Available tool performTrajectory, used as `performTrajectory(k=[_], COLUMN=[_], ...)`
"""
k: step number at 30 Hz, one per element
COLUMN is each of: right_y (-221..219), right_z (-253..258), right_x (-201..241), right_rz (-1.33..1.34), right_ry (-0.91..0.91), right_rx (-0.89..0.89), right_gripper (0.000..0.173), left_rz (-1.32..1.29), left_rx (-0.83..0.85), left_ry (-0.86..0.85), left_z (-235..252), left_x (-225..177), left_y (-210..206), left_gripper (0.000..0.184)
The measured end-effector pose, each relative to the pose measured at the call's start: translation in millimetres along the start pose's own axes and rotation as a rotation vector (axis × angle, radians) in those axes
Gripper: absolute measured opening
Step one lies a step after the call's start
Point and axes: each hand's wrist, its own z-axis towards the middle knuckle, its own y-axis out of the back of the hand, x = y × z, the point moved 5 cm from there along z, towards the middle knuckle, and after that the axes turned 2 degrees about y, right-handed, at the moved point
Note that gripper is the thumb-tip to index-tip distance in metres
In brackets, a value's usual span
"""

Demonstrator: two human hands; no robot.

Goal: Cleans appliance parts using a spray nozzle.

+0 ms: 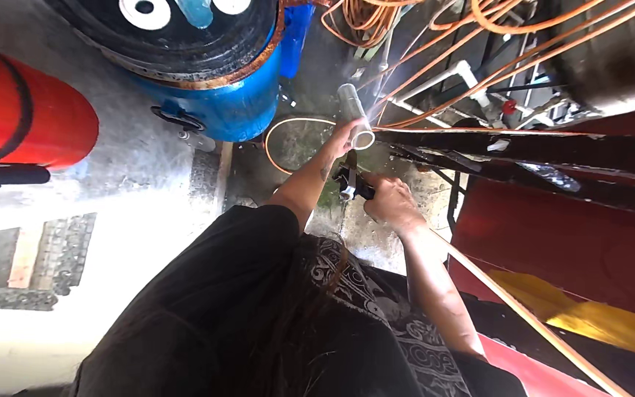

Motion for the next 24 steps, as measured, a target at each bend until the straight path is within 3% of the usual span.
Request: performTrajectory(k=[2, 4, 7, 14, 24], right_y=[-3.2, -6.5, -4.8, 2.3, 6.2], right_z=[1.5, 1.5, 2.5, 1.8, -2.1], right_x=[3.4, 7.8, 4.6, 3.2, 7.5], right_rz=[-0.006, -0.005, 0.012, -0.009, -0.003], right_ry=[0.007, 0.04, 0.031, -0.005, 0.019], right_rx=[0.032, 0.055, 0.05, 0.019, -0.025], right_gripper=[0.058, 0.057, 0.057, 0.059, 0.059], left_rz=[0.17, 0.45, 0.776, 0.673, 0.872], left_rx=[-0.07, -0.138, -0.228, -0.315, -0.319], left_ry=[-0.166, -0.337, -0.265, -0.253, -0.305], left_z=[15.5, 24.2, 12.8, 5.9, 12.1], left_x=[3.4, 3.2, 4.9, 28.3, 47.4], left_y=[8.6, 12.0, 13.6, 26.9, 37.5], left_gripper=[0.083, 0.091, 0.097, 0.109, 0.109])
